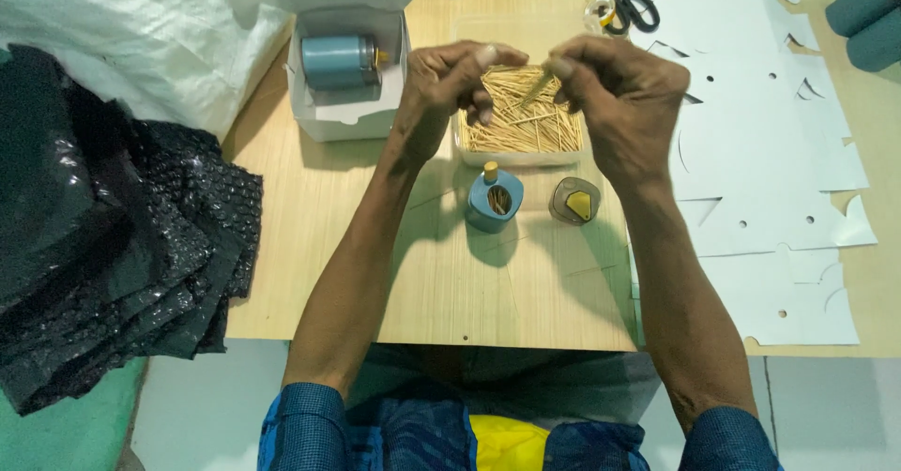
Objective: The person repeatedly picks up thin wooden sticks from a plastic container and inserts them into the top opening of small blue cylindrical objects. The person handles the sticks one at a time and places the cylinders on the table between insertions.
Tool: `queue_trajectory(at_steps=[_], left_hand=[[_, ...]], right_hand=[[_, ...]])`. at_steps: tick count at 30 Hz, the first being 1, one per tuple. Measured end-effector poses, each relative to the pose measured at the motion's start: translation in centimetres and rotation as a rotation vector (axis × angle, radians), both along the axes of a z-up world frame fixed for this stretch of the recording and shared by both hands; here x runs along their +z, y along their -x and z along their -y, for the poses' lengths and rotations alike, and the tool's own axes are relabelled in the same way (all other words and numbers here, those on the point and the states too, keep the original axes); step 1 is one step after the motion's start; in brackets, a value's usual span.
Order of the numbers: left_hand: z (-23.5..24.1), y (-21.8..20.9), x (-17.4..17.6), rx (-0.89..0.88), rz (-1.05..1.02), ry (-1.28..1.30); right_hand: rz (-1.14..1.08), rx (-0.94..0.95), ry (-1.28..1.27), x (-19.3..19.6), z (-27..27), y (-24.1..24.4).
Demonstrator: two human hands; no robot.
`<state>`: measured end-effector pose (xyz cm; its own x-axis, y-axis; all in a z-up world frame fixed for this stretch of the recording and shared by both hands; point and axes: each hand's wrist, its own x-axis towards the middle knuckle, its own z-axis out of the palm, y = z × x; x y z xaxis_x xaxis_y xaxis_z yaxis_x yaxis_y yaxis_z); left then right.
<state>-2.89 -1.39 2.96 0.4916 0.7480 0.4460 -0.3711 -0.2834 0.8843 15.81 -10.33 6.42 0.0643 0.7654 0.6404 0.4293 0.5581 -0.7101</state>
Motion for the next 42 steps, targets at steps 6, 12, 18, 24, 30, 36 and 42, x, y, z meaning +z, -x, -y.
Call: queue_trajectory(at_steps=[6,12,18,24,30,36,42], left_hand=[[-0.8,-0.1,-1.0,0.080,-0.036,-0.015],[-0.4,-2.2,-2.6,0.129,-0.128,-0.196],[-0.3,-2.7,-3.4,0.286,-0.239,-0.386],[-0.7,-2.0,-2.7,0.445,-0.282,-0.428],[-0.7,-2.1,-2.5,0.406,-0.311,-0.194],[-0.5,-2.9,-3.1,0.424,-0.241,-0.245],[-1.0,-2.5,-3.4,0.442,-0.272,-0.211]], right_hand=[[-0.016,0.241,0.258,-0.7,4.3,1.4],[0.076,0.309,0.263,-2.8,4.6,1.2],[0.143,0.334,0.286,-4.2,4.4,1.3],[0.438,0.234,0.103,-3.8,4.7,1.0],[0.078,0.203,0.261,-2.3,3.5,-0.9],[0.670,-0.110,0.462,-2.7,-2.1,-2.6],[1.029,-0.215,0.594,-5.8,-7.6,-0.3]])
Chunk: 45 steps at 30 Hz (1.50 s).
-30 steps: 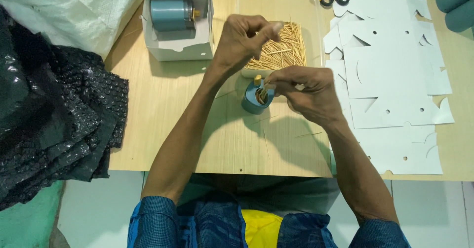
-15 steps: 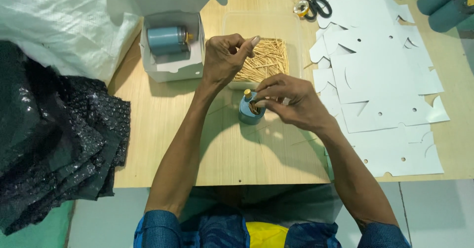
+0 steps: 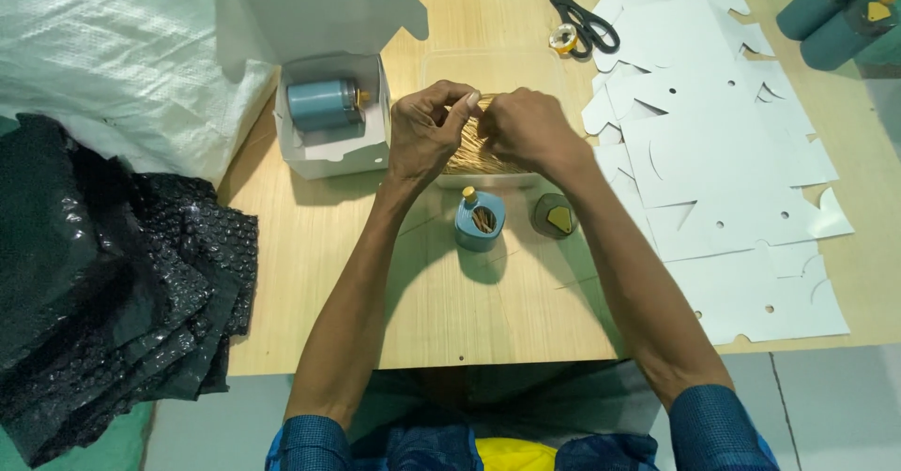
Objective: The person repeatedly picks up thin wooden sticks from a plastic container and inserts them into the top opening of small blue cylindrical objects. The person handles the sticks one at a time and places the cylinders on the table between insertions.
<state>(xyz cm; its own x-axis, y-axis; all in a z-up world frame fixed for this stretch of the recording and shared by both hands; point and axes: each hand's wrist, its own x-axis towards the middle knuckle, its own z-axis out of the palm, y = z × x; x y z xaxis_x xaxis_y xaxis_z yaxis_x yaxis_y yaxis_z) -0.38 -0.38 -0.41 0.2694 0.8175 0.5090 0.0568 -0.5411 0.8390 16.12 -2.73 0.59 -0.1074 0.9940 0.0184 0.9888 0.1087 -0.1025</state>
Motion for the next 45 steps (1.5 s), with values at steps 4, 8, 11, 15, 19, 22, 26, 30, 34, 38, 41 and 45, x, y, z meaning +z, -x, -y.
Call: queue_trajectory(at_steps=[4,8,11,15,19,22,26,30,34,38,41,45], left_hand=[[-0.7,0.4,-0.3,0.023,0.055,0.020],[-0.6,0.8,0.2,-0.003,0.201,0.083],[-0.4,0.8,0.4,-0.018,0.236,0.105],[0.0,0.8,0.9,-0.026,0.265,0.127],[0.1,0.6,0.7,0.010,0.218,0.083],[0.4,0.4,0.7,0.047,0.220,0.083],[0.1,-0.5,0.0,-0.029,0.058,0.123],[0.8,-0.4,0.5,-0.116,-0.084,0.184],[0.7,-0.5,0.6,-0.161,-0.043,0.214],[0.5,-0.3,0.4,-0.186,0.017,0.233],[0.3,0.0,0.5,-0.226,0.083,0.289],[0.1,0.2,0.8,-0.228,0.140,0.371]], right_hand=[[0.059,0.043,-0.056,-2.6,-1.3,1.1],[0.055,0.057,-0.053,-1.6,-0.5,1.5],[-0.001,0.016,-0.068,0.0,0.2,0.7],[-0.394,-0.043,-0.088,1.6,1.0,-1.5],[-0.918,-0.082,-0.086,2.9,2.1,-3.5],[-1.151,-0.099,-0.099,2.5,2.3,-4.1],[-1.397,-0.106,-0.190,2.2,2.5,-3.5],[-1.505,-0.120,-0.208,2.3,2.7,-1.8],[-1.528,-0.101,-0.234,2.2,2.7,-0.7],[-1.551,-0.113,-0.232,2.9,3.2,-0.2],[-1.556,-0.122,-0.252,4.0,3.9,-0.1],[-1.489,-0.134,-0.254,3.8,4.7,-0.1]])
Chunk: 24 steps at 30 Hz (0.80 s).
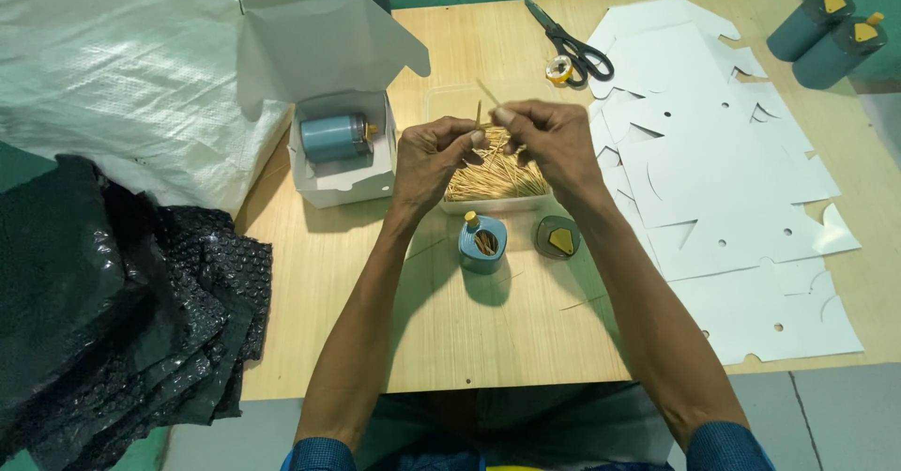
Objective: The person repeatedly picks up thin wooden sticks from a plastic container and inserts them into the top opening of small blue cylindrical objects. The person handles the sticks one at a time and places the cylinders on the table between insertions.
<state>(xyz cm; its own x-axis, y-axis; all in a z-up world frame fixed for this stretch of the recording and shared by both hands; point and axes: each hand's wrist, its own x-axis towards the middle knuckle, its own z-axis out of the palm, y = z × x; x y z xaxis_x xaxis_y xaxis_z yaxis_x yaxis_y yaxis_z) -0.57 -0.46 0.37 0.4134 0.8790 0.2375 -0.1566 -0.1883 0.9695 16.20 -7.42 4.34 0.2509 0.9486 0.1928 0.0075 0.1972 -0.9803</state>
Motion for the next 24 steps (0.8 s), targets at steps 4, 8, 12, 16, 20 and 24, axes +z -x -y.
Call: queue_trajectory(at_steps=[4,8,12,16,20,24], left_hand=[[-0.1,-0.1,-0.3,0.032,0.053,0.043],[-0.1,-0.2,-0.3,0.058,0.063,0.027],[0.3,-0.2,0.1,0.052,0.070,0.028],[0.3,-0.4,-0.2,0.058,0.107,0.050],[0.2,-0.5,-0.2,0.043,0.114,0.104],[0.5,-0.1,0.7,0.030,0.171,0.183]], right_hand=[[0.153,-0.002,-0.035,-0.1,1.1,1.1],[0.213,-0.002,-0.024,0.6,1.6,2.2],[0.285,-0.036,-0.043,0.0,1.3,2.7],[0.307,-0.072,-0.013,0.0,1.5,2.9],[0.363,-0.062,0.011,-0.1,1.4,2.6],[0.636,0.141,0.108,0.6,0.7,0.4]])
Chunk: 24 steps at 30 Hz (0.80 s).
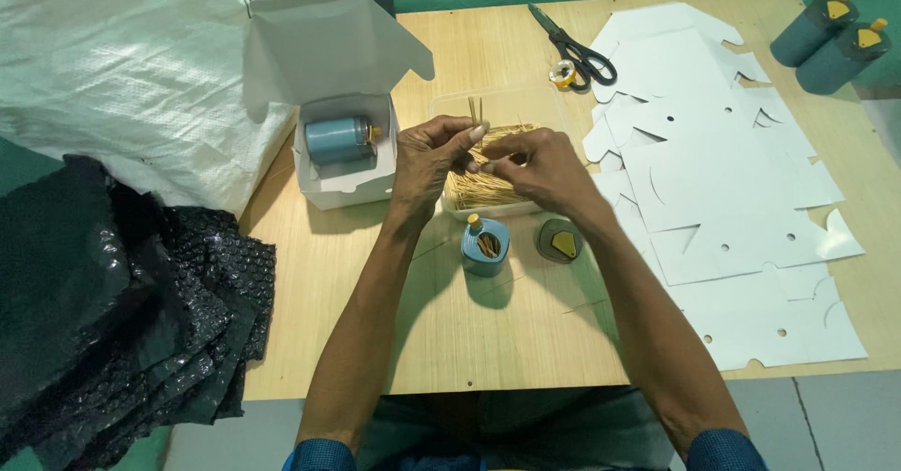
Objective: The person repeatedly picks up thin wooden sticks from a plastic container and inserts them into the top opening of small blue cylindrical objects. The person handles the sticks one at a time and places the cylinders on the table between insertions.
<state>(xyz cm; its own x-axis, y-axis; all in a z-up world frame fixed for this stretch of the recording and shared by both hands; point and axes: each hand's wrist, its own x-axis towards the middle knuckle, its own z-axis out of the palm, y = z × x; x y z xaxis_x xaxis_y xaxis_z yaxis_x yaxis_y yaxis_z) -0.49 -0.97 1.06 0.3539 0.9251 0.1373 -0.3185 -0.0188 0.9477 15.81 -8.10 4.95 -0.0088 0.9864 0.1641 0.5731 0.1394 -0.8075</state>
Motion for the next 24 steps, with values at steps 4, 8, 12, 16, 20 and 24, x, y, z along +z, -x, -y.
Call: queue_trajectory(at_steps=[4,8,12,16,20,24], left_hand=[[0.0,0.2,0.1,-0.024,-0.025,0.021],[-0.7,0.1,-0.7,-0.055,-0.043,-0.008],[-0.6,0.2,-0.4,-0.076,-0.025,-0.033],[-0.3,0.5,0.0,-0.079,-0.013,-0.018],[-0.2,0.7,0.4,-0.098,-0.011,-0.010],[-0.3,0.9,0.3,-0.121,-0.045,-0.022]], right_hand=[[0.541,-0.058,0.106,-0.4,-1.8,-0.1],[0.756,-0.013,0.201,-5.1,-4.3,-0.3],[0.731,-0.059,0.173,-4.8,-4.4,-1.3],[0.069,-0.127,-0.157,-3.5,-3.1,-1.7],[-0.476,-0.057,-0.225,-0.1,-1.2,-0.5],[-0.573,-0.012,-0.220,0.2,-1.0,0.2]])
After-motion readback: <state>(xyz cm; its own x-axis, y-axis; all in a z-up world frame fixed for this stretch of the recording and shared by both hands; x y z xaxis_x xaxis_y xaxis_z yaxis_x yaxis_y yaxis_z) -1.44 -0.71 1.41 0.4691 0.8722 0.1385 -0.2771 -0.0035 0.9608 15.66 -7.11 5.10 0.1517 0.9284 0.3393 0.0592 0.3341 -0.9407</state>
